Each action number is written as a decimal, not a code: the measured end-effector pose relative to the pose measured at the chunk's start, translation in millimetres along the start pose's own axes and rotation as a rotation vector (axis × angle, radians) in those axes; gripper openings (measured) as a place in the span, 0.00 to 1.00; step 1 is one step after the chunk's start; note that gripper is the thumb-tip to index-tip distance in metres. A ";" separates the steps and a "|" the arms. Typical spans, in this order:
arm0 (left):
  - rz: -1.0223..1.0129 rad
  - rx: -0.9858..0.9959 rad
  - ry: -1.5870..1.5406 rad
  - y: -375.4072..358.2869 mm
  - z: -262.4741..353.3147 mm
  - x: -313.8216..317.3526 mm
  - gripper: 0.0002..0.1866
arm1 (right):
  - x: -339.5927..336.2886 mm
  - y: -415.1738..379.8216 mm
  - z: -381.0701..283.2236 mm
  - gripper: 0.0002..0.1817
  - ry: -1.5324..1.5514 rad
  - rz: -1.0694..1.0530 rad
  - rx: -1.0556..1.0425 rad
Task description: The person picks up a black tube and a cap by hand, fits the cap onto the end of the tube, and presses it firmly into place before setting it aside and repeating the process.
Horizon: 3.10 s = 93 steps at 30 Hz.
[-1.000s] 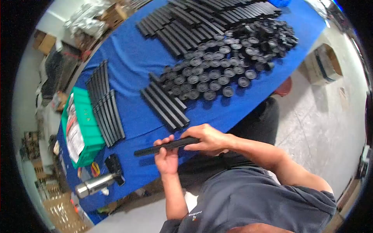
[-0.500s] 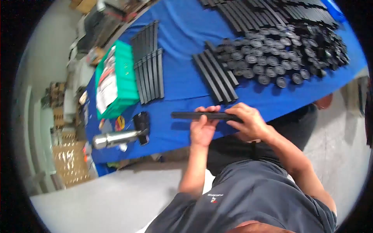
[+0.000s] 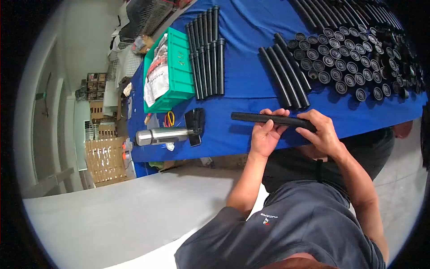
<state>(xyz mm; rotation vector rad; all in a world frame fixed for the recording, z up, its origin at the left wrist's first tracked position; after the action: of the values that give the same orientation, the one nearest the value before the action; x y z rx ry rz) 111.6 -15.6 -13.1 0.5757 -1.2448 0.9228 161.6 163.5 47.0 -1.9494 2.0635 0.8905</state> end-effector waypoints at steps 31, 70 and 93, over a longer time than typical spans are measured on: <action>-0.010 -0.014 0.001 -0.1 -1.9 2.0 0.17 | 4.5 -1.0 -1.5 0.21 -0.055 0.009 -0.052; -0.490 0.384 2.217 -17.7 41.6 138.1 0.23 | -0.6 2.2 16.7 0.15 0.252 -0.135 0.169; 0.506 0.359 2.050 324.0 300.3 114.7 0.25 | 161.1 24.7 -50.2 0.23 0.563 -1.264 -0.180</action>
<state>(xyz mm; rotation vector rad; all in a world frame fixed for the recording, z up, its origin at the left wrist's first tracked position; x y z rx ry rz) -317.2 -53.0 138.8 -0.5351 0.7018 1.4304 130.3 -0.8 13.8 -3.0921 0.4590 0.2134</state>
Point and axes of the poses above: each hand's wrist, its own y-axis towards the middle knuckle, its own x-axis out of the palm, z = x × y, the point moved 8 cm from there along y, towards the middle knuckle, and after that the axes turned 14 degrees about -y, right-handed, at the moved point
